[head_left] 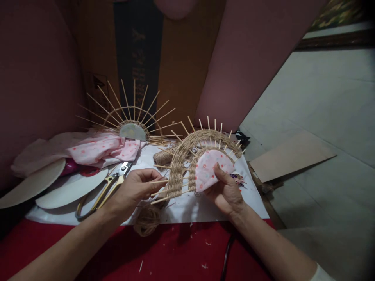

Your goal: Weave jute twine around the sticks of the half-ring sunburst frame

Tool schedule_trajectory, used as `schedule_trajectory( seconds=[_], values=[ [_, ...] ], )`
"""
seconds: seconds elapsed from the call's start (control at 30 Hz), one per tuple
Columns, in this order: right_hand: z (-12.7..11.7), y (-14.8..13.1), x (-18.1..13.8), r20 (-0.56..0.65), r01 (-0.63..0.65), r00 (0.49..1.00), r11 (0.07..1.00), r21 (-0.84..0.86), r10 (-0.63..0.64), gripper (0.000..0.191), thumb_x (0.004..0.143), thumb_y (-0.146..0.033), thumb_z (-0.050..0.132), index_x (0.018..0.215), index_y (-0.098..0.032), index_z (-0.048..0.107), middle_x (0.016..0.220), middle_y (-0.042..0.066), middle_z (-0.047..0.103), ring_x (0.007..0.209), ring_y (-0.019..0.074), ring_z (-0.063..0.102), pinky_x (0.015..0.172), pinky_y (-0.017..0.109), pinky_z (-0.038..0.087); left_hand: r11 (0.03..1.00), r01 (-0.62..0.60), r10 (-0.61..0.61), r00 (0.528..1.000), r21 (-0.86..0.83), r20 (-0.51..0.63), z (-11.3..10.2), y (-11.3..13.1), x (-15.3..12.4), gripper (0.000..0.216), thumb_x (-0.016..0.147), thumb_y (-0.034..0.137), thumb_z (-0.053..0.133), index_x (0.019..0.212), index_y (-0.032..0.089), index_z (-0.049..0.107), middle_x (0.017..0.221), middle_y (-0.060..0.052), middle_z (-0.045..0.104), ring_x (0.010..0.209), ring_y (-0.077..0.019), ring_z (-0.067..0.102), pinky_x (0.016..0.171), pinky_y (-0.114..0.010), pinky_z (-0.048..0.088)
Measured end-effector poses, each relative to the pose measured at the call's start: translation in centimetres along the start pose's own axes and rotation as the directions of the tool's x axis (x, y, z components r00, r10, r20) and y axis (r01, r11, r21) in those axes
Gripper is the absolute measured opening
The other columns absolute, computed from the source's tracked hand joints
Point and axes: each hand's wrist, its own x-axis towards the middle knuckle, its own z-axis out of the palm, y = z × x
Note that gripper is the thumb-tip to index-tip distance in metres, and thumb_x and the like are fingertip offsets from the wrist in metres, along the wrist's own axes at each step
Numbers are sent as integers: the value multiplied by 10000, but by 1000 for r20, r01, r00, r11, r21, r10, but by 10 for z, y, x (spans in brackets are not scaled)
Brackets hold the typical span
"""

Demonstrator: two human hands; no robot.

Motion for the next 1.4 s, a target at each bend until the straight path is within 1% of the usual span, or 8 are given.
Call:
schedule_trajectory(
  seconds=[0.13,0.27,0.4,0.53,0.73,0.9,1.17,1.4],
  values=[
    [-2,1,1,17,17,1000,1000,-25,-17,254,615,-180,792,827,-180,653,761,-4,738,641,154,690,598,245,572,972,161,-125,972,-173,200,-13,0,2,317,720,313,687,572,153,456,485,71,326,425,-44,195,390,-178,125],
    [-3,2,4,12,56,998,998,-12,-56,223,624,-160,782,801,-188,649,745,-21,733,628,132,686,571,202,564,929,240,-181,958,-281,221,-15,7,0,211,714,298,672,633,128,575,499,67,309,449,-49,200,404,-171,151],
    [-2,1,7,-17,79,997,997,16,-79,222,625,-128,767,804,-180,647,750,-13,732,636,134,684,573,213,571,983,85,-73,994,-161,80,-11,12,-2,195,697,301,693,767,120,707,489,55,352,464,-53,246,412,-173,202],
    [-3,-1,8,-32,92,995,996,12,-91,248,612,-113,769,820,-172,648,778,-9,734,664,131,684,594,217,571,979,-123,131,991,159,-39,-10,11,-6,159,660,316,744,745,182,748,615,-22,629,573,-100,499,506,-190,371],
    [-5,-2,9,-14,28,999,994,-105,-29,222,631,-121,755,835,-149,671,738,4,730,608,121,668,585,212,565,612,-450,487,862,651,138,-13,13,-12,107,759,283,667,776,207,740,737,-37,719,659,-155,625,587,-227,449],
    [-9,0,7,19,-44,999,982,-185,49,190,638,-125,740,820,-124,683,758,23,730,640,128,665,645,239,571,378,-501,567,790,779,233,-14,14,-9,165,784,308,645,696,173,680,621,-6,652,549,-104,557,538,-208,398],
    [-14,-2,9,26,-86,995,974,-207,93,199,631,-166,744,823,-160,696,754,14,731,671,166,672,739,307,562,797,-284,329,944,533,13,-20,12,-7,148,709,326,698,691,181,720,663,-24,700,612,-131,599,545,-196,447],
    [-14,-2,9,4,-65,998,988,-137,66,243,621,-200,756,851,-167,685,765,18,733,731,204,684,775,348,552,873,-234,268,963,428,-20,-12,6,-3,195,727,358,666,721,174,731,663,-29,676,578,-110,517,520,-198,410]
  ],
)
